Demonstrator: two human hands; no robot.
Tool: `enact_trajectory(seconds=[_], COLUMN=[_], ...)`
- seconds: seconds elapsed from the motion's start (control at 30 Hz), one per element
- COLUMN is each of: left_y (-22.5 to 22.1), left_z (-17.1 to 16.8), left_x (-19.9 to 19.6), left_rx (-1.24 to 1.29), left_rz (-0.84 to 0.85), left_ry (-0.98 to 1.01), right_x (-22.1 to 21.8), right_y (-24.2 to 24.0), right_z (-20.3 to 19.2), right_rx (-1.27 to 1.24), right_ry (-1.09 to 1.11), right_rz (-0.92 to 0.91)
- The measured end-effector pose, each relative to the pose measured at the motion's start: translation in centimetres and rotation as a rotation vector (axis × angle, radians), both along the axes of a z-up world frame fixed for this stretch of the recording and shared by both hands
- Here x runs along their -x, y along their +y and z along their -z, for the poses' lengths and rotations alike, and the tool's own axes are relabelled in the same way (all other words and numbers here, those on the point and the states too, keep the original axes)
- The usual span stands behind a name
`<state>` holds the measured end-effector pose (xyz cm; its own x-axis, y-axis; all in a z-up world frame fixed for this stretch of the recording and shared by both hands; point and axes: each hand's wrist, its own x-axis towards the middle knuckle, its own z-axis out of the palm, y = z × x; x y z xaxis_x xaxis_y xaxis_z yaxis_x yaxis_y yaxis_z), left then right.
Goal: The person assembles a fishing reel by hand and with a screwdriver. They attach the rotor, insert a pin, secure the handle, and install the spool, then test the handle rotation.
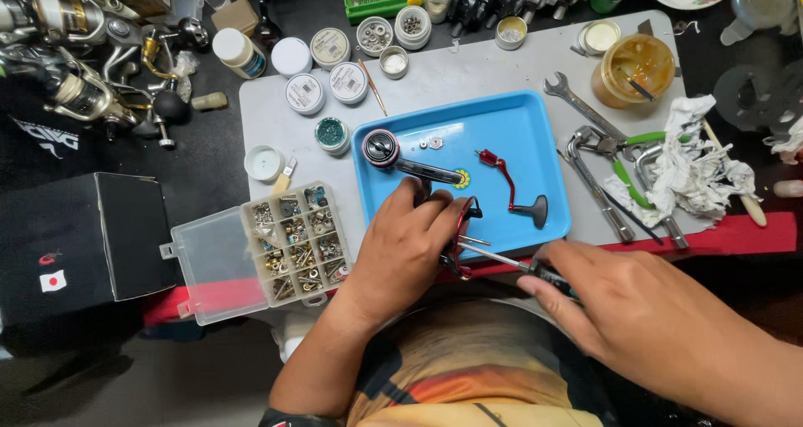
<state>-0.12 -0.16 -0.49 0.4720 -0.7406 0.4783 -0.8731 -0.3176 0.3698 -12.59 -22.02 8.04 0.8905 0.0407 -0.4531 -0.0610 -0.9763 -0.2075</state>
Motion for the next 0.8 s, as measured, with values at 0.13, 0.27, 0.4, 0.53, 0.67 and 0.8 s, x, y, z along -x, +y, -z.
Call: enact_trajectory(seconds=[0.13,0.27,0.4,0.53,0.67,0.8], left_y=[0.1,0.1,0.1,0.2,0.2,0.1], left_z=[-0.2,0.1,-0.1,-0.2,0.1,-0.1], left_x=[-0.1,0.1,0.2,-0.1,0.1,0.0], left_rx=[0.011,-0.007,-0.022,-0.001,0.006,-0.005], left_rz=[-0.010,-0.020,-0.018,-0.012,-0.027,-0.032], left_ry=[0.016,-0.030,-0.012,-0.005,-0.033,-0.021], right_x=[0.0,-1.2,-2.5,-0.2,-2.2,-4.6], right_y=[-0.2,0.5,1.3,-0.5,0.2,1.7], right_z=[-0.2,-1.0,-2.9,-0.2,-1.5,-3.9], right_rx=[0.034,-0.053,-0.112,-0.199,-0.221,-0.155], right_ry=[-0.370,-0.052,0.318,-0.310,0.036,0.427], right_rz=[-0.284,0.039,0.377,-0.109,0.178,0.568])
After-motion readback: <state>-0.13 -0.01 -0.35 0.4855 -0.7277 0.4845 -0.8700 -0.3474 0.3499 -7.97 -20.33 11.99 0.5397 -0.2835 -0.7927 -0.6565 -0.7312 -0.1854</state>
